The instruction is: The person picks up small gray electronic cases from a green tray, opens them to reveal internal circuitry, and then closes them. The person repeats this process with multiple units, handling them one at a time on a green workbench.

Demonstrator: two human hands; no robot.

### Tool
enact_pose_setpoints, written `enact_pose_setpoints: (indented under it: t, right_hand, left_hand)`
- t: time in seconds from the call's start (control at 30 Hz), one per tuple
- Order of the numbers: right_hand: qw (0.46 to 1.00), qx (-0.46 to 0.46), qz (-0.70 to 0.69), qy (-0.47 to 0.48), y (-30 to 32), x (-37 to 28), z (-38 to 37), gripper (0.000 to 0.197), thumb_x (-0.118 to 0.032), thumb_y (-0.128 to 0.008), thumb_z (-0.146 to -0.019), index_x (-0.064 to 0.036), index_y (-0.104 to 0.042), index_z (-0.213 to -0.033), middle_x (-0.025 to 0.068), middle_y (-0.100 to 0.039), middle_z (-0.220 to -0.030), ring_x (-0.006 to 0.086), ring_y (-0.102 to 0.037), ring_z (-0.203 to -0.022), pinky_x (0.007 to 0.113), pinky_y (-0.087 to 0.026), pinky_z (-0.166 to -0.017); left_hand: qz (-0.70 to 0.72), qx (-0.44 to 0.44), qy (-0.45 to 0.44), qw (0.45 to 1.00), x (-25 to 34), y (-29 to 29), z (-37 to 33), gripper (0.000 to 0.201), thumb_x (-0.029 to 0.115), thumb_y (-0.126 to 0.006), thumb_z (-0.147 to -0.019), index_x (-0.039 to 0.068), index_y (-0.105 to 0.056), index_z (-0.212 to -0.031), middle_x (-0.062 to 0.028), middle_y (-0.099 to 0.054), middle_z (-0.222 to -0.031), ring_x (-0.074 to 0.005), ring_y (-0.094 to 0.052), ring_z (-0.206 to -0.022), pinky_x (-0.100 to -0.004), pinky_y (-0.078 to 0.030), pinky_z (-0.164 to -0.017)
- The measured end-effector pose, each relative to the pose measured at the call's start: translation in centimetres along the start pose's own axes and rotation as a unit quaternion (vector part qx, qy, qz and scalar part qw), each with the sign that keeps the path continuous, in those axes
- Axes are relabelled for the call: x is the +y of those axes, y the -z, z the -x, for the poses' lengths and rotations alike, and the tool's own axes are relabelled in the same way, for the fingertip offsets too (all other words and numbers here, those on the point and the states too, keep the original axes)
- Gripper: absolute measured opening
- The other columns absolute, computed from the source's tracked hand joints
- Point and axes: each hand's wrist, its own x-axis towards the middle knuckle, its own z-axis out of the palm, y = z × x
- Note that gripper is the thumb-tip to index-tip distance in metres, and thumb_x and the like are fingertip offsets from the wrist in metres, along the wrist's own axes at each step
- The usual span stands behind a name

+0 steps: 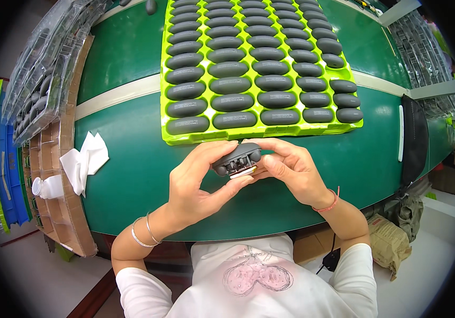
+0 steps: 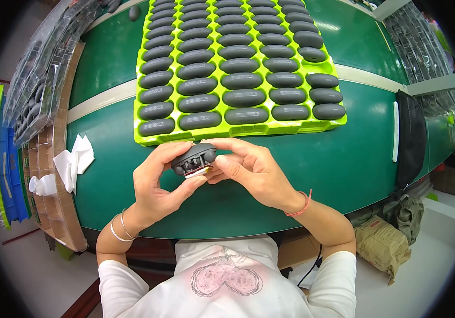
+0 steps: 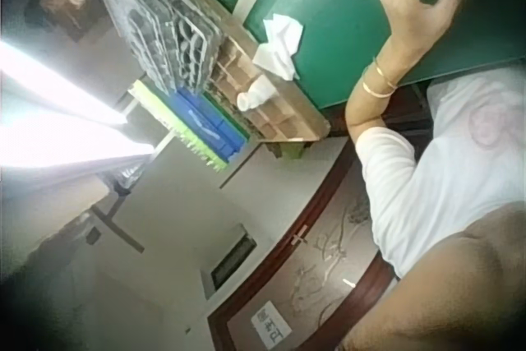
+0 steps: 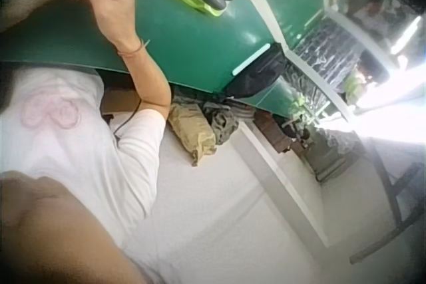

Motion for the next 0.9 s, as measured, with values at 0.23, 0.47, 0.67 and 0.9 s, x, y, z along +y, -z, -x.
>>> enact_pose_setpoints:
  t: [0.23,0.47,0.67,0.9]
  right_hand:
    - [0.999,0.009,0.041,-0.001,0.1,-0.2,0.0,0.041,-0.011,-0.057,-0.096,0.0034,-0.046,-0.132,0.0156,-0.064,-0.113,0.0178,-0.064,-0.100,0.031,-0.051,-0.089]
    - [0.996,0.047,0.068,0.022,-0.5,-0.2,-0.2,0.041,-0.001,-0.062,-0.090,0.0041,-0.048,-0.128,0.0137,-0.064,-0.113,0.0169,-0.063,-0.100,0.030,-0.051,-0.089]
    - [0.990,0.062,0.120,0.042,-0.6,0.9,0.0,0.037,-0.001,-0.067,-0.086,0.0049,-0.055,-0.121,0.0117,-0.064,-0.108,0.0163,-0.063,-0.101,0.029,-0.052,-0.090]
    - [0.991,-0.035,0.102,0.084,0.1,-0.1,0.0,0.038,0.004,-0.065,-0.084,0.0033,-0.056,-0.121,0.0137,-0.057,-0.122,0.0212,-0.062,-0.107,0.035,-0.052,-0.093]
  left_hand:
    - [-0.016,-0.005,-0.035,0.999,-0.2,-0.1,-0.1,0.051,0.004,-0.080,-0.070,-0.002,-0.060,-0.116,-0.0164,-0.065,-0.107,-0.0275,-0.065,-0.094,-0.0341,-0.054,-0.079]
    - [0.068,-0.013,0.057,0.996,0.0,0.6,-0.3,0.036,0.004,-0.075,-0.077,-0.001,-0.064,-0.111,-0.0163,-0.067,-0.104,-0.0247,-0.067,-0.089,-0.0325,-0.054,-0.077]
    - [0.051,0.003,0.021,0.998,0.1,0.6,-0.2,0.036,-0.001,-0.075,-0.075,-0.002,-0.064,-0.109,-0.0144,-0.068,-0.101,-0.0248,-0.065,-0.092,-0.0334,-0.052,-0.081]
    - [-0.013,-0.003,-0.107,0.994,0.5,1.1,-0.6,0.043,-0.004,-0.078,-0.065,0.001,-0.066,-0.106,-0.0131,-0.068,-0.100,-0.0273,-0.064,-0.089,-0.0351,-0.052,-0.079]
